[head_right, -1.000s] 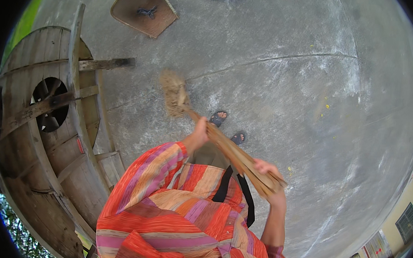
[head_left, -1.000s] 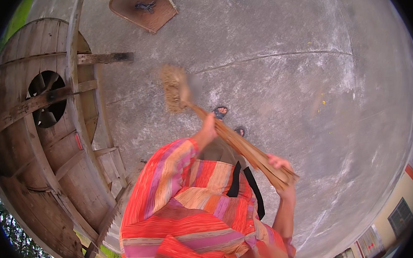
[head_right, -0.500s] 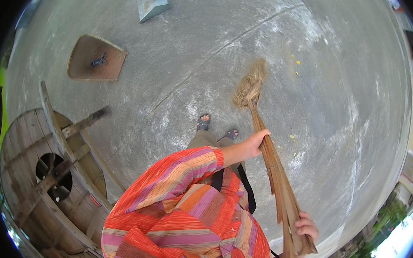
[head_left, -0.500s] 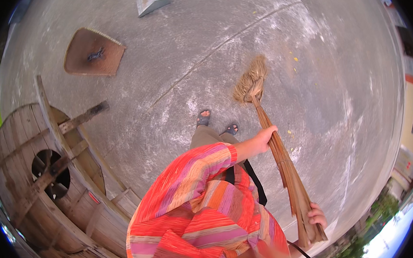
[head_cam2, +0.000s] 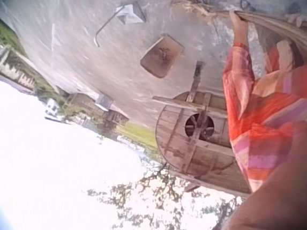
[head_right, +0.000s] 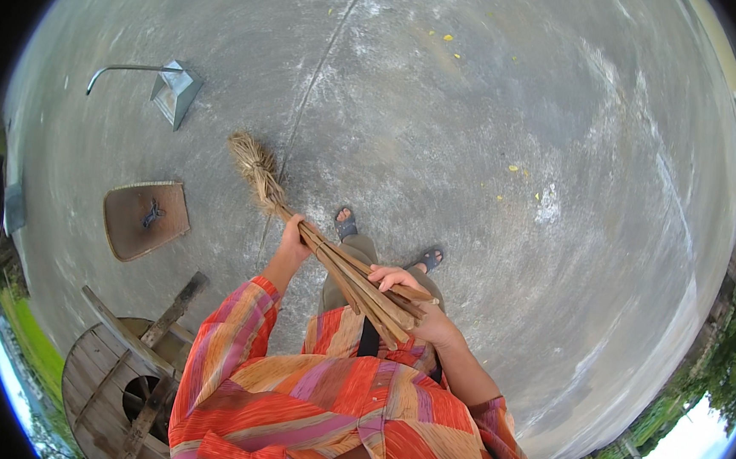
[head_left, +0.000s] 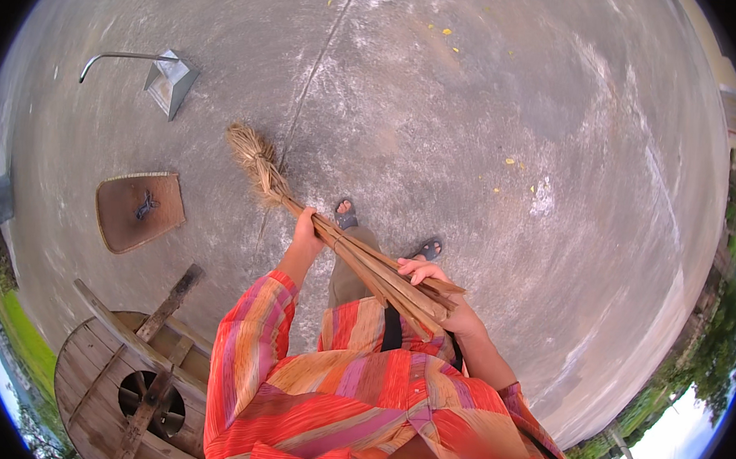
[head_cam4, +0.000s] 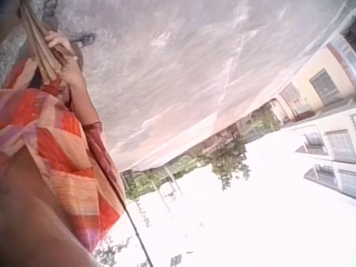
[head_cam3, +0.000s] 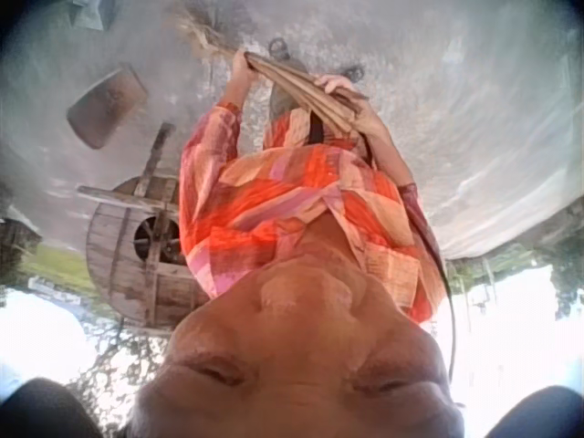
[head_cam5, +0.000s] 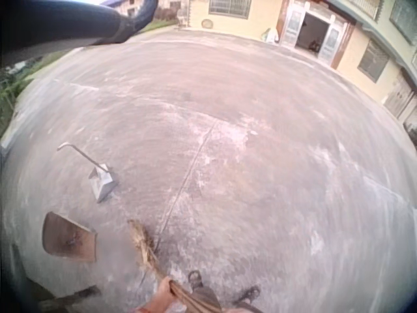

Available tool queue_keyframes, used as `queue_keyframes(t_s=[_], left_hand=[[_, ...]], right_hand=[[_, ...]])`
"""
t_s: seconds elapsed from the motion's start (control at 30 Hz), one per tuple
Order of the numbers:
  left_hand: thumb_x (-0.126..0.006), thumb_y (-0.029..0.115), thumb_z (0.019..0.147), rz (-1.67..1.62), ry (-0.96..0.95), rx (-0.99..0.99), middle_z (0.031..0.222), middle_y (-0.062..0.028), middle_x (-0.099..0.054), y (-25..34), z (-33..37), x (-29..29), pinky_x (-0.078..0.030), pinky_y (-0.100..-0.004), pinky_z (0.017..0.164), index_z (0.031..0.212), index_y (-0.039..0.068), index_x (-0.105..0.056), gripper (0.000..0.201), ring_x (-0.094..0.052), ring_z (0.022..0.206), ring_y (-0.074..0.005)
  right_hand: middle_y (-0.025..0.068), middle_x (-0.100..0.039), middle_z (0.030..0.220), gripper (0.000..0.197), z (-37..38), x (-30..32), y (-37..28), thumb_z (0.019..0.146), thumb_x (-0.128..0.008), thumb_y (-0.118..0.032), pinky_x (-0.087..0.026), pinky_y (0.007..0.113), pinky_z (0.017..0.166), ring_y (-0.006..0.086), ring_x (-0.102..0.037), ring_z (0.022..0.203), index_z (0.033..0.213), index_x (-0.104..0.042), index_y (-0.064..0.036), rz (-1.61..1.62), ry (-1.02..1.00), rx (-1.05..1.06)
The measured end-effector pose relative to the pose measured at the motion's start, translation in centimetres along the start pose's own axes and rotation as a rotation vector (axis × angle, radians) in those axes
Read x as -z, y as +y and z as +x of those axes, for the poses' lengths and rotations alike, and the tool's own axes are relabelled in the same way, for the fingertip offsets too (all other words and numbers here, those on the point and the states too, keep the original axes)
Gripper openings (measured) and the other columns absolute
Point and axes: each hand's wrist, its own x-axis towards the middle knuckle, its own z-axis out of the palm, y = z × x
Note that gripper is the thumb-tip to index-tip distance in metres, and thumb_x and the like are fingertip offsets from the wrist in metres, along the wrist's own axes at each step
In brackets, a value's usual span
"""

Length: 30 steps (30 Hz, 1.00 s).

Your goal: The person sweeps a concrete outdoor surface using a long-handled broom, gathering debris together while moving across the courtyard.

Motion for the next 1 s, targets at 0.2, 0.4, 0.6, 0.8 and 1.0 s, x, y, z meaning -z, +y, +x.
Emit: queue_keyframes(t_s=[0.2, 0.4, 0.6, 0.8, 1.0], left_hand=[[-0.052, 0.025, 0.075, 0.184, 0.069, 0.155, 0.069, -0.0112, -0.047, -10.8, 2.6, -8.8, -0.045, -0.0465, 0.067, 0.077, 0.006, -0.043, 0.020, -0.049, 0.068, -0.0264], [-0.053, 0.024, 0.075, 0.278, -0.010, 0.333, 0.084, -0.0135, -0.050, -32.9, 1.7, -21.5, -0.045, -0.0460, 0.070, 0.094, 0.004, -0.046, 0.029, -0.053, 0.079, -0.0293], [-0.058, 0.022, 0.073, 0.435, -0.198, 0.381, 0.077, -0.0089, -0.051, -48.7, 1.6, -27.7, -0.047, -0.0423, 0.067, 0.090, 0.006, -0.047, 0.026, -0.054, 0.073, -0.0241], [-0.063, 0.022, 0.070, 0.423, -0.260, 0.265, 0.080, -0.0076, -0.051, -50.1, -2.6, -28.8, -0.046, -0.0386, 0.071, 0.088, 0.006, -0.049, 0.027, -0.053, 0.077, -0.0220], [-0.065, 0.022, 0.069, 0.322, -0.166, 0.032, 0.086, -0.0099, -0.050, -34.0, -1.1, -31.9, -0.045, -0.0401, 0.073, 0.092, 0.006, -0.049, 0.032, -0.051, 0.081, -0.0241]], right_hand=[[0.0109, -0.052, 0.112, 0.037, -9.7, 9.3, -0.1, 0.068, -0.069, -0.004, -0.031, 0.042, 0.099, 0.0298, -0.040, 0.118, 0.100, -0.050, -0.0098, -0.104, 0.195, -0.008], [0.0151, -0.052, 0.111, 0.027, -26.3, 18.4, -4.1, 0.075, -0.062, -0.004, -0.031, 0.046, 0.098, 0.0330, -0.041, 0.117, 0.098, -0.048, -0.0088, -0.202, 0.667, 0.021], [0.0148, -0.049, 0.111, 0.028, -36.4, 22.3, -3.3, 0.075, -0.062, -0.005, -0.032, 0.048, 0.098, 0.0336, -0.039, 0.119, 0.096, -0.044, -0.0111, -0.286, 1.003, 0.155], [0.0114, -0.049, 0.108, 0.009, -43.8, 27.1, -4.7, 0.084, -0.051, -0.011, -0.037, 0.049, 0.095, 0.0325, -0.043, 0.114, 0.091, -0.048, -0.0111, 0.028, 0.978, 0.330], [0.0154, -0.046, 0.114, 0.019, -29.9, 29.8, -5.6, 0.082, -0.054, -0.014, -0.041, 0.047, 0.091, 0.0309, -0.043, 0.113, 0.099, -0.047, -0.0107, 0.094, 0.631, 0.280]])
